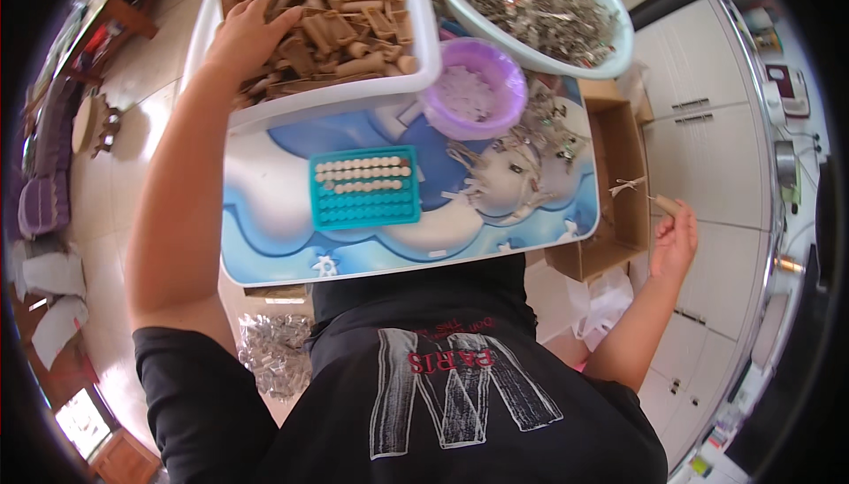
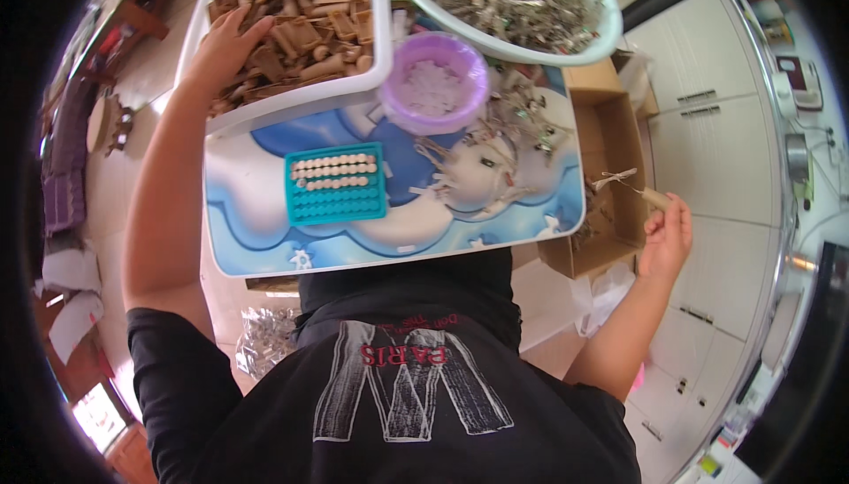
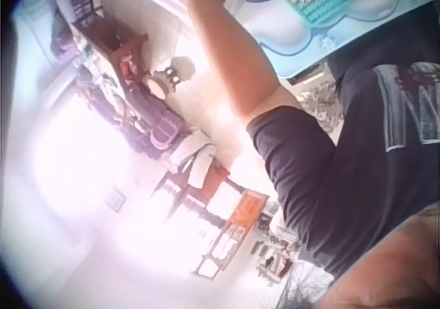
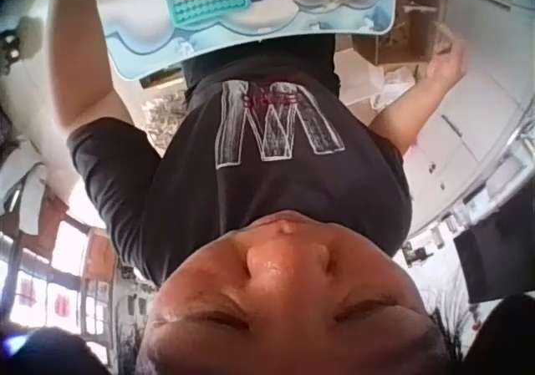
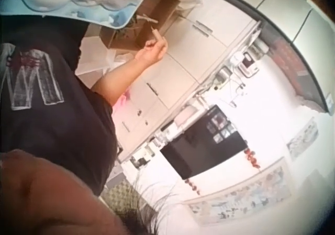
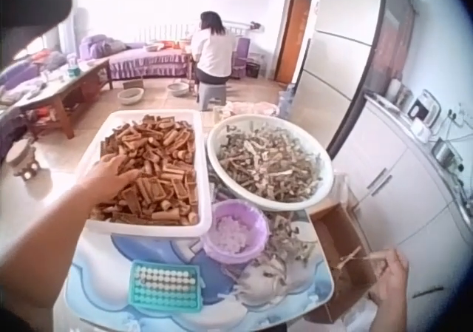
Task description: The person assembles small plastic components and metal parts by hand at a desk.
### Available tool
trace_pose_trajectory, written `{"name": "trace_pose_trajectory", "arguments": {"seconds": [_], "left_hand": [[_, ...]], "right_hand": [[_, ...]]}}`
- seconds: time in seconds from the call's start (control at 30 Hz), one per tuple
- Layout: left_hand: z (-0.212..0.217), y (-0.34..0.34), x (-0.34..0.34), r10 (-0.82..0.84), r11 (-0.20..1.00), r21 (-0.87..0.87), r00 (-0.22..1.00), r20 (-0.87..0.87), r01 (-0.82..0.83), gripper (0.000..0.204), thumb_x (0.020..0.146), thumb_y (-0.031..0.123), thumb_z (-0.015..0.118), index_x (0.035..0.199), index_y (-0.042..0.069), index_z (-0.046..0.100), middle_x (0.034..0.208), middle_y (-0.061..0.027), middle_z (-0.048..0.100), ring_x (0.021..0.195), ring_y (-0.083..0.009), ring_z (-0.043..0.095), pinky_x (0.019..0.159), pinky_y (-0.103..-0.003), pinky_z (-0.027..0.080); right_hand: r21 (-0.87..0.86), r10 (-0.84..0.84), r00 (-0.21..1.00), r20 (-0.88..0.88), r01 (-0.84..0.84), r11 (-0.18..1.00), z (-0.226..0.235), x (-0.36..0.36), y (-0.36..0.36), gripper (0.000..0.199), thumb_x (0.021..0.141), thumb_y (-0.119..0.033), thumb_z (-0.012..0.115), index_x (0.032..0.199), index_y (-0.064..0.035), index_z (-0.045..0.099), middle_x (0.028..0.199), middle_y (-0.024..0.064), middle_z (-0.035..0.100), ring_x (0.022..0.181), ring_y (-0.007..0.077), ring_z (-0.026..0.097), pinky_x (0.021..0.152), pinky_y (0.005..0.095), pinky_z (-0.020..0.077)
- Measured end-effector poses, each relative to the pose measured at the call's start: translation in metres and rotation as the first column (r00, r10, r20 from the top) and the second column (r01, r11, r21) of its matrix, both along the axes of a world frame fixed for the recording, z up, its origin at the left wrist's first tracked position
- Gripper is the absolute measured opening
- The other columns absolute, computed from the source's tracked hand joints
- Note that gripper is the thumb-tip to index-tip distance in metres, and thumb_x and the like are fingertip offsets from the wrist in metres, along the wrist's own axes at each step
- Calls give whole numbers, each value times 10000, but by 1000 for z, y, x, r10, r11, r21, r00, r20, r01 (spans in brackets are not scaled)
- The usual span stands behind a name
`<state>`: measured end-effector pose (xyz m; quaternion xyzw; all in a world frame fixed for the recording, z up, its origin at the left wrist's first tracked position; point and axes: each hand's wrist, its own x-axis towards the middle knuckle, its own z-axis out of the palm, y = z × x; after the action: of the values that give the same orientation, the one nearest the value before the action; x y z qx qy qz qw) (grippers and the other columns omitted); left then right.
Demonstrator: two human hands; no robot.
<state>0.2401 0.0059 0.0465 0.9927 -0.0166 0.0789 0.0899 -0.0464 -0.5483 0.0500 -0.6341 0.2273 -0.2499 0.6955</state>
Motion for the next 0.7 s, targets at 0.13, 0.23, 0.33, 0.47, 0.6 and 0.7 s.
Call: {"name": "trace_pose_trajectory", "arguments": {"seconds": [0.13, 0.23, 0.33, 0.47, 0.6, 0.7], "left_hand": [[25, -20, -10, -341, 749, 469, 879, -333, 468, 428, 906, 419, 436, 1314, 291, 452, 1402, -162, 363, 1306, -327, 320, 1060, -381, 284], [18, -11, -5, -258, 938, 150, 917, -304, 314, 597, 815, 408, 572, 1341, 165, 428, 1384, -173, 375, 1264, -339, 379, 1041, -387, 319], [22, -26, -11, -127, 987, 51, 936, -327, 152, 716, 747, 398, 654, 1356, 114, 405, 1364, -192, 383, 1232, -354, 412, 1031, -391, 334], [5, -14, 7, -131, 991, -25, 935, -328, 130, 811, 691, 503, 635, 1367, 131, 386, 1370, -199, 369, 1227, -366, 422, 993, -424, 384], [5, -24, 14, -37, 999, -31, 926, -377, 27, 826, 677, 481, 644, 1382, 156, 363, 1394, -215, 322, 1232, -370, 415, 971, -434, 408], [3, -23, 10, -25, 999, 25, 944, -329, 36, 825, 671, 450, 661, 1381, 153, 363, 1393, -222, 320, 1225, -370, 423, 969, -425, 412]], "right_hand": [[-84, -134, 946, -297, 113, 990, -43, -17, -37, 261, 877, -190, 618, 1084, -42, 559, 744, 0, 541, 643, 63, 472, 578, 195, 393], [-179, -168, 868, -468, 93, 979, -64, -16, -31, 294, 868, -178, 626, 1128, -55, 563, 791, 10, 573, 682, 66, 502, 591, 192, 411], [-337, -152, 895, -420, 2, 941, -62, 0, 6, 329, 864, -170, 624, 1164, -51, 555, 842, 18, 584, 711, 75, 520, 606, 202, 429], [-578, 138, 936, -324, -311, 755, -50, 30, 74, 282, 824, -113, 646, 1094, -50, 600, 905, 22, 584, 733, 106, 540, 659, 231, 463], [-762, 386, 860, -333, -487, 427, -21, 46, 154, 259, 738, -122, 698, 978, -61, 620, 891, 82, 581, 690, 223, 589, 614, 306, 488], [-835, 439, 828, -350, -488, 255, -26, 57, 185, 230, 711, -154, 708, 909, -83, 613, 881, 84, 578, 688, 275, 592, 593, 350, 488]]}}
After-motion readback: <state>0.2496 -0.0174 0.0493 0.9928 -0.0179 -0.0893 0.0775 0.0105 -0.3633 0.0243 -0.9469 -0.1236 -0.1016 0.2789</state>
